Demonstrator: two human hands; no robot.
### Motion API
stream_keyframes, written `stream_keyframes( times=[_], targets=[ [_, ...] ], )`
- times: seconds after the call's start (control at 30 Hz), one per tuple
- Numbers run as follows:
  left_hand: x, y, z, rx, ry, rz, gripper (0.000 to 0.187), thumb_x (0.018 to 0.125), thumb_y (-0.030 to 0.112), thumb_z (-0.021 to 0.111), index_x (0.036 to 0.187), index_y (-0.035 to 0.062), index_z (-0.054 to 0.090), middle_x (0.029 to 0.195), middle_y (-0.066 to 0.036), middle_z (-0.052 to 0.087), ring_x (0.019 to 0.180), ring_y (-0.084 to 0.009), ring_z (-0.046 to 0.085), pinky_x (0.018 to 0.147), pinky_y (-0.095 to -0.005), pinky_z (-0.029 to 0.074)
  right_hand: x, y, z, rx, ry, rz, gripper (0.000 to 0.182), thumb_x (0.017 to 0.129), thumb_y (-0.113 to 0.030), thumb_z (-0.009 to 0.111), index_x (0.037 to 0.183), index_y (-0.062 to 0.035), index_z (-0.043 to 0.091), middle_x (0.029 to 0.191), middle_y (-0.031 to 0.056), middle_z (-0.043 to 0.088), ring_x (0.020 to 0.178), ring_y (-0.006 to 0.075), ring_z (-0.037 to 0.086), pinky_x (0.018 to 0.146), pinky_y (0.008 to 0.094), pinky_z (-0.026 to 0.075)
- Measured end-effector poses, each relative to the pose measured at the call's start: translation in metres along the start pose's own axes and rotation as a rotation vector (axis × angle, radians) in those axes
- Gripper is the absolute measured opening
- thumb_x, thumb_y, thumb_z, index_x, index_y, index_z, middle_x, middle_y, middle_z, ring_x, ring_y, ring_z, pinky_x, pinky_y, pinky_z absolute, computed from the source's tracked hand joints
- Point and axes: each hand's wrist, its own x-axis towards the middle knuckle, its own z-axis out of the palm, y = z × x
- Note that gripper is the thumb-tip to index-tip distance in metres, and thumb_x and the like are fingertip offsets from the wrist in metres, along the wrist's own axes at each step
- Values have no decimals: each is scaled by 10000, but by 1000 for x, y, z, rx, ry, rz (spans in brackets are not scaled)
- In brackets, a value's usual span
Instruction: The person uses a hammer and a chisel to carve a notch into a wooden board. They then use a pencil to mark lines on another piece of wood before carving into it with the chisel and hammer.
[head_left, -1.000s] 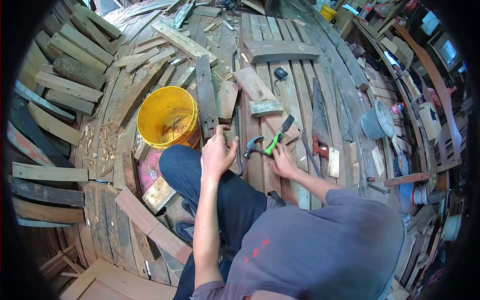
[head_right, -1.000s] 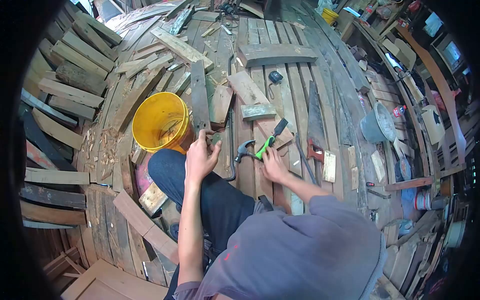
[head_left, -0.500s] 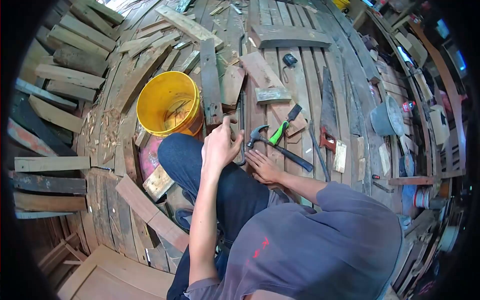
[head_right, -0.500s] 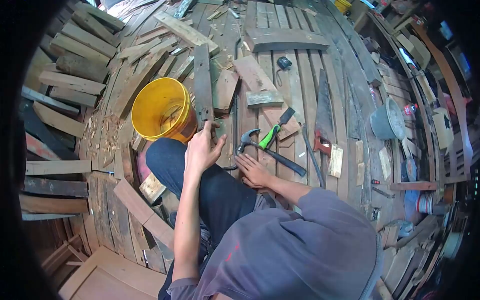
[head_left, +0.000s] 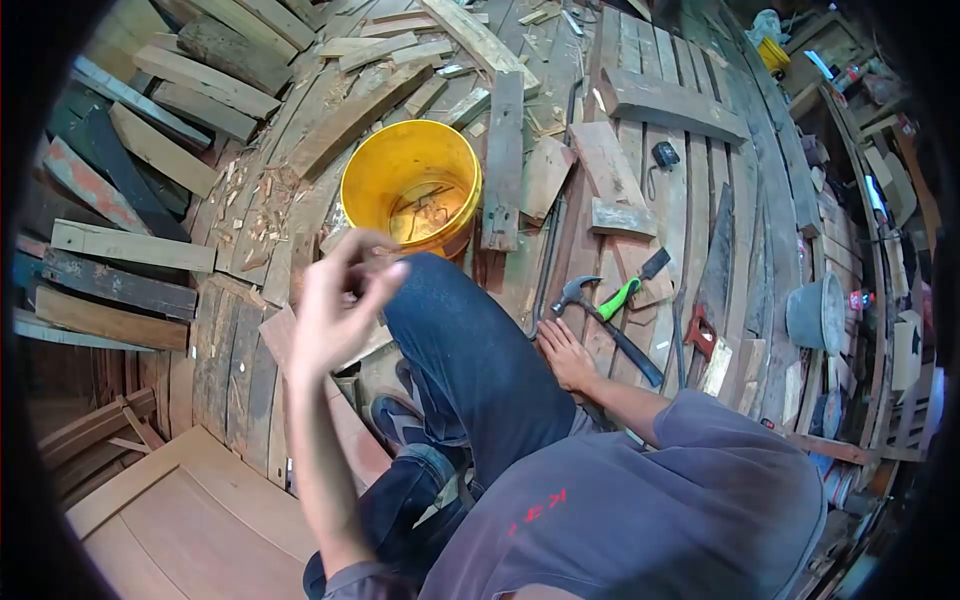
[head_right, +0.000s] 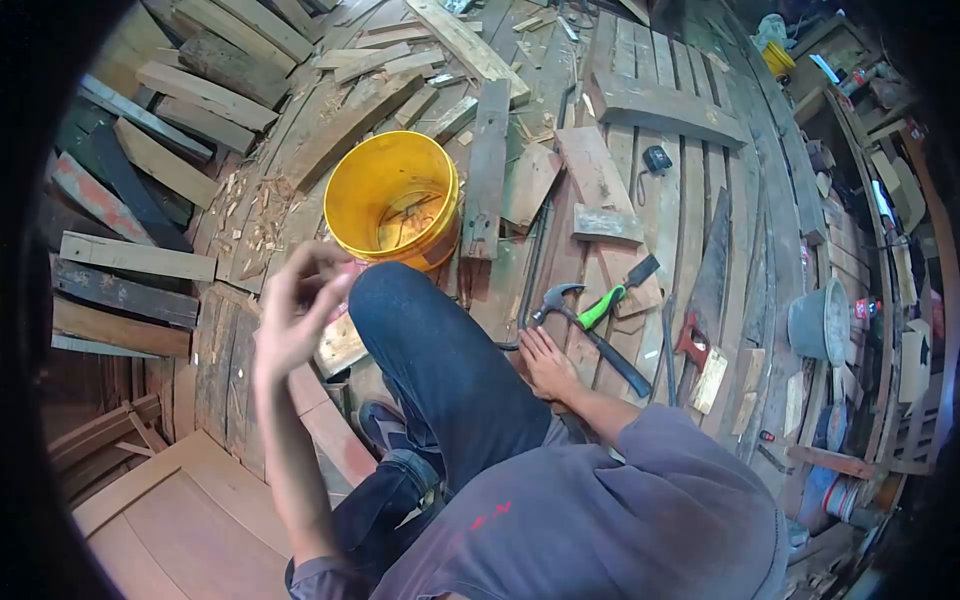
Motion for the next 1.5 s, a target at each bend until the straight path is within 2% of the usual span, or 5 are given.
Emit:
stream_keyframes(
  times=[0.53,0.87,1.1,1.27,1.5],
  targets=[
    [-203,7,-147,529,-16,-476,242,884,173,681,1053,8,630,790,-91,608,610,-143,561,570,-289,459,9,10,13,355,399,5,333,796,-63,556,1123,-14,598,1222,198,569,1213,361,524,1076,472,400],
    [-432,-23,-110,-73,703,-649,291,990,301,606,948,15,636,728,5,566,641,-64,476,582,-238,404,207,-134,-304,662,910,-516,37,848,11,538,843,7,574,725,155,581,641,280,596,599,370,467],
    [-544,-249,39,-31,582,-1288,595,889,596,585,796,14,663,711,-98,658,553,-189,597,492,-356,477,218,-427,-372,453,339,-1287,168,876,-134,629,941,14,585,755,168,633,665,321,617,641,374,489],
    [-577,-253,162,21,303,-1551,737,914,602,531,1255,-47,612,1337,-251,574,1235,-363,568,1045,-425,442,172,-558,-288,206,26,-1548,251,929,-223,592,1009,15,590,853,190,661,760,297,659,704,375,513],
    [-638,-221,278,-4,352,-1546,664,946,644,414,1270,117,655,1461,-242,457,1387,-404,388,1159,-562,236,150,-593,-103,79,-435,-1434,306,820,-234,587,922,40,676,981,297,668,958,426,664,849,473,524]
  ],
)
